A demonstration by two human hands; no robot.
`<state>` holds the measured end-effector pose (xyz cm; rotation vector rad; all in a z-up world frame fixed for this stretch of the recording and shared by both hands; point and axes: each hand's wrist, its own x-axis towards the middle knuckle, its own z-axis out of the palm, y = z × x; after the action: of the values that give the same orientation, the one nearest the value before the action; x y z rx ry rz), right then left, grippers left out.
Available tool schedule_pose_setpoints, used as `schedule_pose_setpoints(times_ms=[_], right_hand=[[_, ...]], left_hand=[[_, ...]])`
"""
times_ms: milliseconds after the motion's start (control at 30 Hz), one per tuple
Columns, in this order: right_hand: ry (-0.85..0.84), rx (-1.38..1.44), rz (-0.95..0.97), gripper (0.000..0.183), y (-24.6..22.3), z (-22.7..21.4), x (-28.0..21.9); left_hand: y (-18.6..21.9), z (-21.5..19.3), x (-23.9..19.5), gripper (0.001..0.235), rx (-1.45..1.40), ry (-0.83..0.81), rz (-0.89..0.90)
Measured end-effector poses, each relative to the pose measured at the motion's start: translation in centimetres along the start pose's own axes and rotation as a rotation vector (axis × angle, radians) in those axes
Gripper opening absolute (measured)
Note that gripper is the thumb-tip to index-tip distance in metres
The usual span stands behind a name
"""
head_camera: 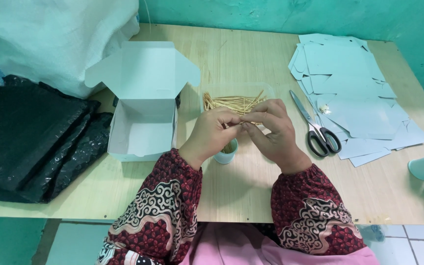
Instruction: The person picks up wooden toothpicks from a container and places them into small plastic cups by hand.
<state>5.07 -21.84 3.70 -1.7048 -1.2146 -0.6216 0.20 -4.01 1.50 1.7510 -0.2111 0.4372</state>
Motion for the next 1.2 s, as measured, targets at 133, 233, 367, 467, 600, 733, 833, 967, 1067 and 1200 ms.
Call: schedule_pose_setpoints(times_ms=[133, 233, 367, 467, 600, 733, 833, 967, 1067, 1200], right_hand=[[-0.008, 0.018, 0.005, 0.019, 0.2, -0.1, -0.1], [-0.023, 0.028, 0.029, 0.016, 0.6, -0.2, -0.3], [-0.009, 0.053, 0.049, 0.013, 0.4, -0.2, -0.1], [0.008, 0.067, 0.065, 0.011, 0.1, -0.2, 0.2], [0.030, 0.062, 0.065, 0.010, 1.1, -0.4, -0.2], [0.072, 0.075, 0.073, 0.008, 1.4, -0.3, -0.2], [0.103, 0.091, 0.087, 0.005, 1.8, -0.3, -0.4], [0.082, 0.095, 0.106, 0.005, 1.5, -0.3, -0.4], [0.055, 0.119, 0.123, 0.005, 1.5, -0.1, -0.5], [0.014, 0.206, 0.175, 0.004, 0.9, 0.1, -0.7]], left_hand=[[0.9, 0.0, -0.3, 0.006, 0.036, 0.004, 0.043], [1.1, 0.0, -0.3, 0.009, 0.043, 0.011, 0.051], [0.9, 0.0, -0.1, 0.014, 0.041, 0.012, 0.082], [0.7, 0.1, 0.0, 0.016, 0.040, 0.010, 0.113], [0.8, -0.4, 0.1, 0.020, -0.027, 0.045, 0.141], [-0.7, -0.9, 0.9, 0.018, 0.003, 0.118, 0.181], [-1.1, -1.3, 1.2, 0.031, 0.229, 0.117, 0.313], [-0.3, -1.2, 0.8, 0.028, 0.333, 0.087, 0.385], [-0.4, -0.7, 0.5, 0.019, 0.255, 0.052, 0.335], [0.4, -0.4, -0.2, 0.016, 0.098, -0.023, 0.164]])
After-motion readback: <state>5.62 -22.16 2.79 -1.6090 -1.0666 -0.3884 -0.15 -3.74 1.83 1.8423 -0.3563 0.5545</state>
